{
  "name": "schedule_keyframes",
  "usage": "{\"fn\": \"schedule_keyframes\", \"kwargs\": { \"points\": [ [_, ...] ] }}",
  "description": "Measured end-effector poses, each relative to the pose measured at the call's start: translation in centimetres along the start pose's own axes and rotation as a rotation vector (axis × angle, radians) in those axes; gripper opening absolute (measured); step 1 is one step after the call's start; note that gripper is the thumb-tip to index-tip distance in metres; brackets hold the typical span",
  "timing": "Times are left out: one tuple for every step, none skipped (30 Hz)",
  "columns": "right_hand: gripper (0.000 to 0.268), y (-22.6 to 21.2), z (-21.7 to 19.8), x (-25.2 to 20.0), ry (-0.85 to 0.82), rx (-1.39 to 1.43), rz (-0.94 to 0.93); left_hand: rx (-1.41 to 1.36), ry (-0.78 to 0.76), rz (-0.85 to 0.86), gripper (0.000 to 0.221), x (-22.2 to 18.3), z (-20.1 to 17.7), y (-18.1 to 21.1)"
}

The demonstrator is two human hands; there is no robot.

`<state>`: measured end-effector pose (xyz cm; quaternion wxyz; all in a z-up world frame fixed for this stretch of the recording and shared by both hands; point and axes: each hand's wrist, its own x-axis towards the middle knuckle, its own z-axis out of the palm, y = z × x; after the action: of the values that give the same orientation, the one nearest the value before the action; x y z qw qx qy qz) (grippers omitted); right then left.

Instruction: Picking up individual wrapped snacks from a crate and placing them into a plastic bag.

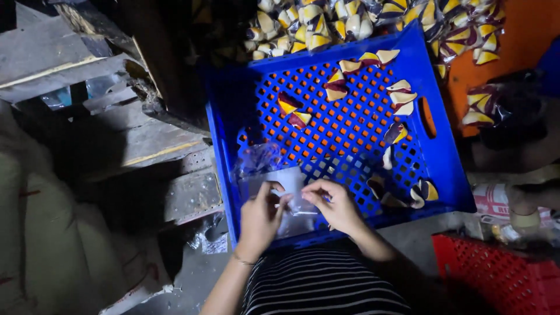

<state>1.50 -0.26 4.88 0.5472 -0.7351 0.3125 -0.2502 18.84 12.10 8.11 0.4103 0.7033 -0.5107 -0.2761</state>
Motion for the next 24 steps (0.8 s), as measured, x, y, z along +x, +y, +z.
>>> {"fn": "schedule_keyframes", "kwargs": {
  "points": [
    [0.01,1.4,-0.2,0.0,-0.023,-0.038,-0.021,-0.02,-0.101,-0.046,0.014,-0.5,0.9,0.2],
    [0.012,2.7,-0.5,-0.1,-0.045,-0.076,-0.042,-0.041,-0.203,-0.091,0.012,-1.0,1.8,0.4],
    [0.012,3.2,-1.8,0.9,-0.047,-0.08,-0.047,-0.043,-0.198,-0.088,0.012,-1.4,1.2,1.8],
    [0.013,3.6,-3.2,1.9,0.02,-0.071,-0.093,-0.175,-0.296,-0.027,0.028,-1.8,0.7,3.2],
    [0.014,4.1,-4.6,3.0,0.081,-0.06,-0.14,-0.307,-0.388,0.032,0.052,-2.3,0.2,4.6],
    [0.014,2.3,-5.3,2.7,0.073,-0.062,-0.146,-0.308,-0.377,0.033,0.052,-2.5,0.3,2.3],
    [0.014,0.5,-5.9,2.7,-0.095,-0.145,-0.22,-0.109,-0.139,-0.193,0.044,-2.7,0.4,0.0],
    [0.022,-1.3,-6.7,2.6,-0.262,-0.228,-0.293,0.089,0.104,-0.413,0.056,-2.9,0.5,-2.2],
    [0.022,-0.9,-7.2,4.3,-0.271,-0.225,-0.3,0.091,0.114,-0.417,0.056,-3.0,1.0,-2.6],
    [0.023,-0.5,-7.8,6.1,-0.543,-0.314,-0.14,0.21,0.196,-0.345,0.022,-3.1,1.6,-3.0],
    [0.031,0.0,-8.3,7.7,-0.818,-0.399,0.023,0.331,0.278,-0.276,0.021,-3.4,2.2,-3.4],
    [0.031,1.7,-10.8,11.8,-0.831,-0.397,0.014,0.336,0.288,-0.285,0.021,-3.6,2.3,-2.0],
    [0.036,3.3,-13.2,16.2,-0.479,-0.697,0.015,0.201,0.277,-0.279,0.027,-3.5,2.3,-0.6],
    [0.046,4.9,-15.5,20.7,-0.104,-0.966,0.008,0.066,0.266,-0.27,0.034,-3.4,2.3,0.8],
    [0.046,8.3,-18.2,22.8,-0.113,-0.964,-0.005,0.069,0.28,-0.276,0.034,-3.8,2.8,1.3],
    [0.043,11.8,-20.7,25.1,0.042,-1.035,-0.123,0.009,0.274,-0.278,0.03,-4.1,3.4,1.7],
    [0.041,15.2,-23.2,27.6,0.194,-1.098,-0.244,-0.053,0.271,-0.283,0.027,-4.5,4.0,2.3],
    [0.041,16.1,-23.5,27.5,0.182,-1.094,-0.26,-0.052,0.288,-0.291,0.027,-4.7,4.5,3.1],
    [0.038,17.0,-23.7,27.5,0.227,-1.233,-0.384,-0.143,0.32,-0.361,0.029,-4.9,5.0,4.0],
    [0.035,17.9,-23.8,27.6,0.275,-1.367,-0.513,-0.234,0.353,-0.428,0.031,-5.1,5.4,4.8],
    [0.035,17.3,-23.9,27.8,0.263,-1.358,-0.524,-0.232,0.367,-0.439,0.031,-5.4,6.0,4.9],
    [0.032,16.7,-24.0,27.9,0.209,-1.344,-0.365,-0.353,0.409,-0.479,0.035,-5.6,6.7,5.1],
    [0.03,16.3,-24.4,27.6,0.159,-1.331,-0.196,-0.475,0.439,-0.516,0.039,-5.9,7.3,5.1],
    [0.03,15.6,-23.6,27.1,0.149,-1.328,-0.196,-0.474,0.443,-0.525,0.039,-6.0,7.6,5.3]
  ]
}}
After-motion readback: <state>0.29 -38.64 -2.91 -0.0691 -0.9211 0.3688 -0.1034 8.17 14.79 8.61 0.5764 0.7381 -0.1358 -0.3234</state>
